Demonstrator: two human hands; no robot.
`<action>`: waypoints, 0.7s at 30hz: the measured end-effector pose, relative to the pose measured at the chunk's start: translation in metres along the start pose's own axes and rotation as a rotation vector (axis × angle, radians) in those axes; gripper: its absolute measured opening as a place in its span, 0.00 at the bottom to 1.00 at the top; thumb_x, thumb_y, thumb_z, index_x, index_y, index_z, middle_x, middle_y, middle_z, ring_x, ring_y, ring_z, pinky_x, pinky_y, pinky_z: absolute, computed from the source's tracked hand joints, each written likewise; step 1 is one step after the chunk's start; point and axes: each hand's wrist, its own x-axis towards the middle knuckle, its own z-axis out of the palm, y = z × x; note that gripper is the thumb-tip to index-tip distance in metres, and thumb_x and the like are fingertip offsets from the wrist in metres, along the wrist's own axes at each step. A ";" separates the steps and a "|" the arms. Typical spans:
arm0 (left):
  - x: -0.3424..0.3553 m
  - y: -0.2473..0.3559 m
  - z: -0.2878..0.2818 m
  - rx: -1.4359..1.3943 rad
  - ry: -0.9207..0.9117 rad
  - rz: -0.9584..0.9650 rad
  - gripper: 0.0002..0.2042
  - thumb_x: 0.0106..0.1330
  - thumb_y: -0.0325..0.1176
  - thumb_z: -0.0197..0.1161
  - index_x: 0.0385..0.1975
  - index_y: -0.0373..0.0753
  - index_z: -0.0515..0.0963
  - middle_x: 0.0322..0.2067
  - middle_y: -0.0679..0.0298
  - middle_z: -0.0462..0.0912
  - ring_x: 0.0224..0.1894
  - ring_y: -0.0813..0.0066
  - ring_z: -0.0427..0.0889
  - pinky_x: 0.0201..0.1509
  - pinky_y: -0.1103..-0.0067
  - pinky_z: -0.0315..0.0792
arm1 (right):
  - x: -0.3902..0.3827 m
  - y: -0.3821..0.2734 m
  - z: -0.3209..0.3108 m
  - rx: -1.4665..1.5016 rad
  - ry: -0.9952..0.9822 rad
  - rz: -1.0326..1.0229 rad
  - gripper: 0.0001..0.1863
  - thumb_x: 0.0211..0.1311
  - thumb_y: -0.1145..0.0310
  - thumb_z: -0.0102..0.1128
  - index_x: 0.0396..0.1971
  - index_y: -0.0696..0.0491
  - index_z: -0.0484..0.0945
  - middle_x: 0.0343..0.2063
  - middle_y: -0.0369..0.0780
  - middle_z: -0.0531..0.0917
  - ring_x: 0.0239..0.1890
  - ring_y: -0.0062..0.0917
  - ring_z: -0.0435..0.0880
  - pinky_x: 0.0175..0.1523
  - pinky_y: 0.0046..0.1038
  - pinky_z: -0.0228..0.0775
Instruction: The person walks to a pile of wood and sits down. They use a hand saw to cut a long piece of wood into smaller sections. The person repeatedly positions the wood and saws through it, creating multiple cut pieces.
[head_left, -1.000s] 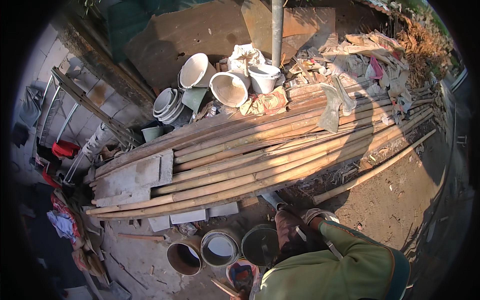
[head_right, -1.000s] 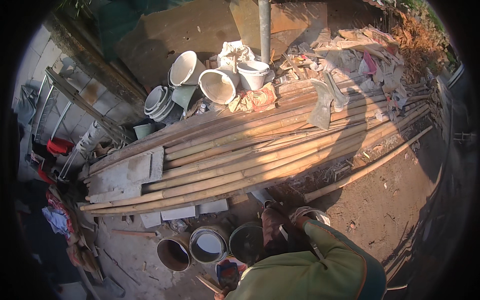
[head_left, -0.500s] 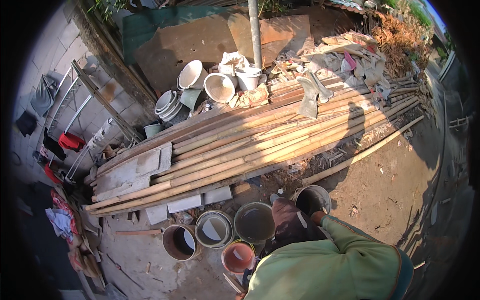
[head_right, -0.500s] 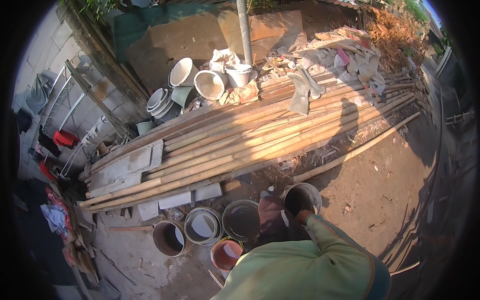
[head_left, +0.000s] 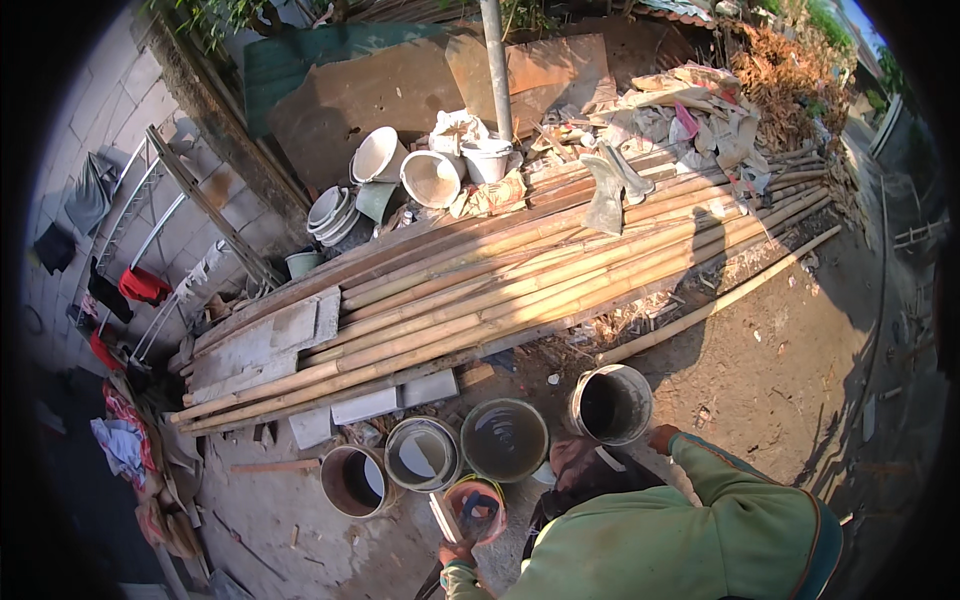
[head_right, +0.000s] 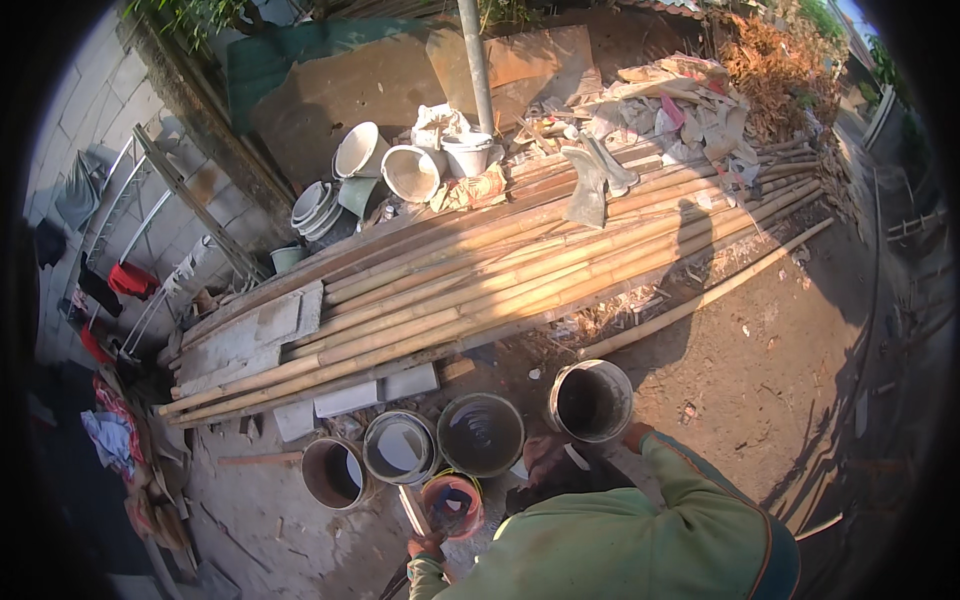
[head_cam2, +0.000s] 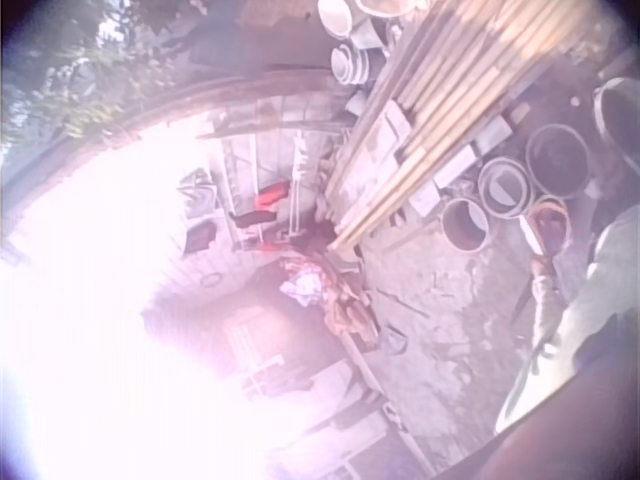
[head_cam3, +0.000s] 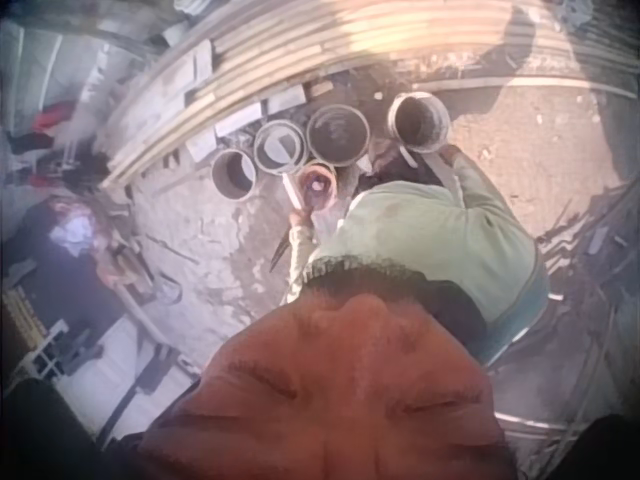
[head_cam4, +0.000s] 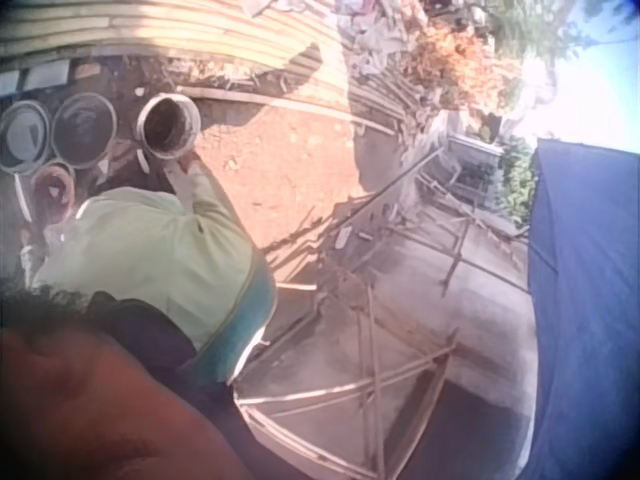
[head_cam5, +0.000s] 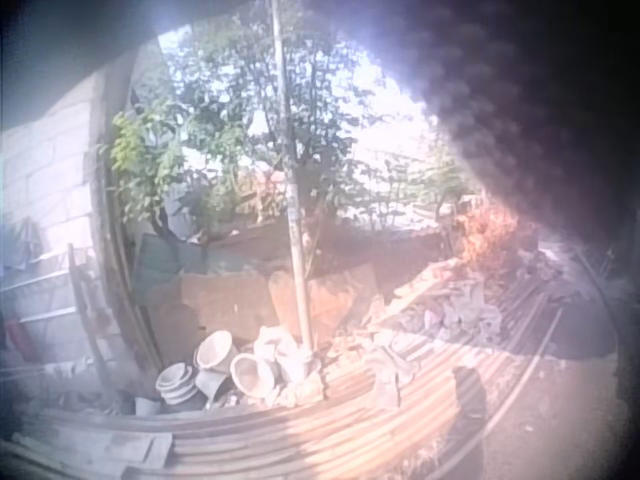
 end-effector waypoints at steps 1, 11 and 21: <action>0.009 -0.011 0.004 -0.055 -0.104 0.134 0.27 0.47 0.44 0.82 0.38 0.26 0.85 0.39 0.41 0.88 0.42 0.41 0.88 0.49 0.57 0.81 | 0.009 0.022 0.022 -0.087 0.010 -0.067 0.16 0.70 0.57 0.60 0.45 0.50 0.89 0.43 0.45 0.91 0.42 0.39 0.92 0.47 0.42 0.83; -0.058 -0.031 0.042 0.445 -0.216 0.024 0.23 0.53 0.52 0.78 0.46 0.47 0.88 0.38 0.56 0.91 0.42 0.50 0.89 0.50 0.62 0.80 | 0.011 0.017 0.016 0.262 0.163 -0.217 0.15 0.65 0.59 0.63 0.46 0.48 0.89 0.47 0.46 0.90 0.48 0.41 0.90 0.56 0.42 0.80; -0.161 -0.010 0.132 0.654 -0.277 0.056 0.36 0.51 0.60 0.78 0.50 0.34 0.85 0.47 0.48 0.90 0.51 0.53 0.89 0.56 0.61 0.81 | -0.092 0.276 0.133 0.926 0.309 0.121 0.17 0.62 0.66 0.67 0.48 0.57 0.87 0.36 0.43 0.90 0.39 0.30 0.89 0.48 0.36 0.82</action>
